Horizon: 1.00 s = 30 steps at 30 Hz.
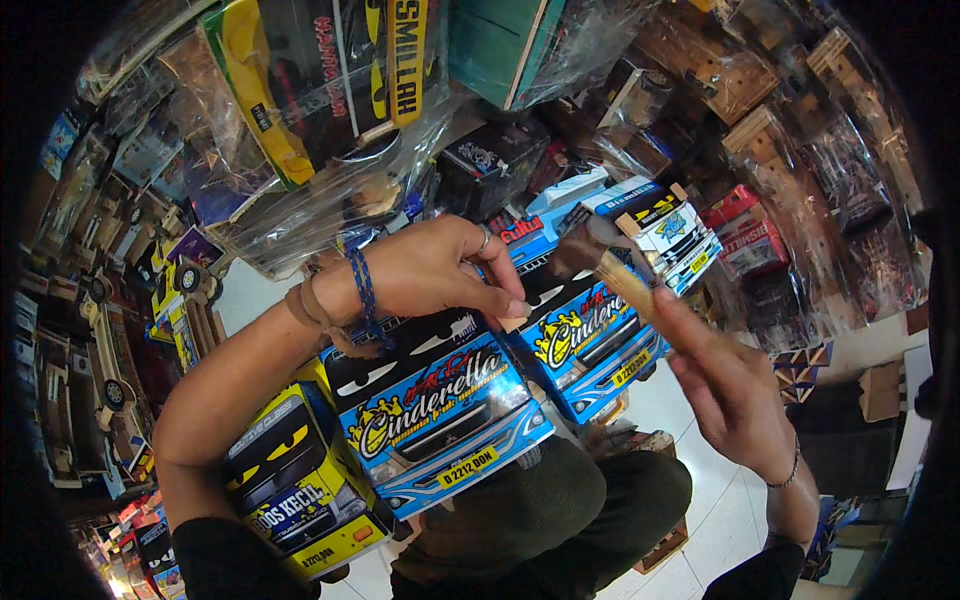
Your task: The person assembles wooden toy trucks by attaching wheels and bodies to chassis frames. They use a hammer to secure small wooden pegs into the truck bodies, working on multiple units lined up on the floor.
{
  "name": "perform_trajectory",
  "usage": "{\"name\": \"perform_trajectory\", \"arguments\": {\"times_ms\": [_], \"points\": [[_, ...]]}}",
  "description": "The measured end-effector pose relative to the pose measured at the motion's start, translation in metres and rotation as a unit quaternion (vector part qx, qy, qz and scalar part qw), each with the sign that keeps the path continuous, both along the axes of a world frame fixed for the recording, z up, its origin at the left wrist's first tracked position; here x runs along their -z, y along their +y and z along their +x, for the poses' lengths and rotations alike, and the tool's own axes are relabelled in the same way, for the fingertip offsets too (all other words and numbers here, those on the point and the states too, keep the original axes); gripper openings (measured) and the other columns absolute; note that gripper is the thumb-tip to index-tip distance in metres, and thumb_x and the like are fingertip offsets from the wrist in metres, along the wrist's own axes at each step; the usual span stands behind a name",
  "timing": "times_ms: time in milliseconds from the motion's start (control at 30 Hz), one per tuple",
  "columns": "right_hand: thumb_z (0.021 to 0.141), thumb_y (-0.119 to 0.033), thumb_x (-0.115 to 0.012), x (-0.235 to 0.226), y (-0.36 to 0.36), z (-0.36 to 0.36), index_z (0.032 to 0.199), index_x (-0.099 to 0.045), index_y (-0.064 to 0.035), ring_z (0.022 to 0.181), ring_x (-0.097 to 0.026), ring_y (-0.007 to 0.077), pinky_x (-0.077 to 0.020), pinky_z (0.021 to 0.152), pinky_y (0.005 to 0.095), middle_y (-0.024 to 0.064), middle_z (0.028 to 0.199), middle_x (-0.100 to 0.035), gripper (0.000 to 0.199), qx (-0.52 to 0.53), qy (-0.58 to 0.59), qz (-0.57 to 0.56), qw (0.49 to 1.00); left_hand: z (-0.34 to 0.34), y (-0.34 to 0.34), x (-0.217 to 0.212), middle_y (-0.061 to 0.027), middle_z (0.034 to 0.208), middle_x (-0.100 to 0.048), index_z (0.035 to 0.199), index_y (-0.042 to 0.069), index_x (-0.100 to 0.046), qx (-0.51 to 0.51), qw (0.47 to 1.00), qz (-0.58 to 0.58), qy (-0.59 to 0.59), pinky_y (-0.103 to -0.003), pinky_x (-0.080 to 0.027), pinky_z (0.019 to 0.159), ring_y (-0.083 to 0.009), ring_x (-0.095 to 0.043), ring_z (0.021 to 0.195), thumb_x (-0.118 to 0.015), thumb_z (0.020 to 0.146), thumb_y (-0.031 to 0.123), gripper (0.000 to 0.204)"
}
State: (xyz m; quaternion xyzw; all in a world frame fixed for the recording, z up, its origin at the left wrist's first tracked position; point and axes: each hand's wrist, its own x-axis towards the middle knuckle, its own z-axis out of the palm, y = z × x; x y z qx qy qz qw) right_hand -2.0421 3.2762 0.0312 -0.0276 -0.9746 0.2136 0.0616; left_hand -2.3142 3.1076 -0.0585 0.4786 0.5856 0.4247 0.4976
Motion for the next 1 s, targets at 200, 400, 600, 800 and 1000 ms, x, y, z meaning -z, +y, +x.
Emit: {"name": "perform_trajectory", "arguments": {"times_ms": [200, 400, 600, 800, 1000], "points": [[0.089, 0.006, -0.061, 0.003, -0.005, 0.005, 0.154, -0.041, -0.0148, 0.067, -0.061, 0.0326, -0.0520, 0.063, 0.0427, 0.0172, 0.086, -0.063, 0.070, -0.002, -0.088, 0.045, 0.995, 0.000, 0.001, 0.000, -0.0082, 0.093, -0.075, 0.101, -0.002, -0.070, -0.001, 1.000, -0.010, 0.011, -0.024, -0.055, 0.081, -0.0128, -0.072, 0.087, -0.076, 0.091, 0.020, 0.025], [0.088, 0.006, -0.063, 0.005, -0.006, 0.008, 0.154, -0.040, -0.0160, 0.065, -0.060, 0.0320, -0.0499, 0.061, 0.0443, 0.0167, 0.080, -0.059, 0.074, 0.020, -0.002, 0.060, 0.998, 0.000, -0.001, 0.000, -0.0085, 0.094, -0.074, 0.102, -0.003, -0.070, -0.006, 1.000, 0.004, 0.017, -0.025, -0.056, 0.081, -0.0129, -0.072, 0.086, -0.077, 0.091, 0.020, 0.026], [0.092, 0.002, -0.061, 0.020, -0.003, 0.006, 0.153, -0.042, -0.0158, 0.071, -0.065, 0.0338, -0.0518, 0.065, 0.0436, 0.0201, 0.088, -0.065, 0.066, 0.000, -0.013, 0.000, 1.000, -0.001, 0.001, 0.006, -0.0091, 0.095, -0.074, 0.102, -0.003, -0.069, -0.001, 0.999, 0.009, -0.035, -0.026, -0.056, 0.082, -0.0136, -0.071, 0.088, -0.075, 0.092, 0.019, 0.025], [0.093, 0.000, -0.061, 0.022, -0.001, 0.011, 0.153, -0.041, -0.0153, 0.078, -0.067, 0.0357, -0.0543, 0.070, 0.0442, 0.0227, 0.100, -0.067, 0.066, 0.011, -0.087, 0.016, 0.996, 0.000, 0.000, 0.007, -0.0088, 0.094, -0.074, 0.102, -0.003, -0.068, -0.002, 0.999, 0.014, -0.031, -0.027, -0.056, 0.084, -0.0141, -0.071, 0.088, -0.073, 0.093, 0.015, 0.021], [0.094, -0.002, -0.061, 0.021, -0.003, 0.012, 0.151, -0.040, -0.0067, 0.097, -0.069, 0.0407, -0.0567, 0.083, 0.0441, 0.0253, 0.123, -0.065, 0.061, 0.044, -0.028, -0.042, 0.998, 0.000, -0.001, 0.006, -0.0093, 0.097, -0.073, 0.105, -0.004, -0.067, -0.010, 0.998, 0.020, -0.056, -0.028, -0.056, 0.086, -0.0154, -0.071, 0.092, -0.072, 0.093, 0.012, 0.021]]}}
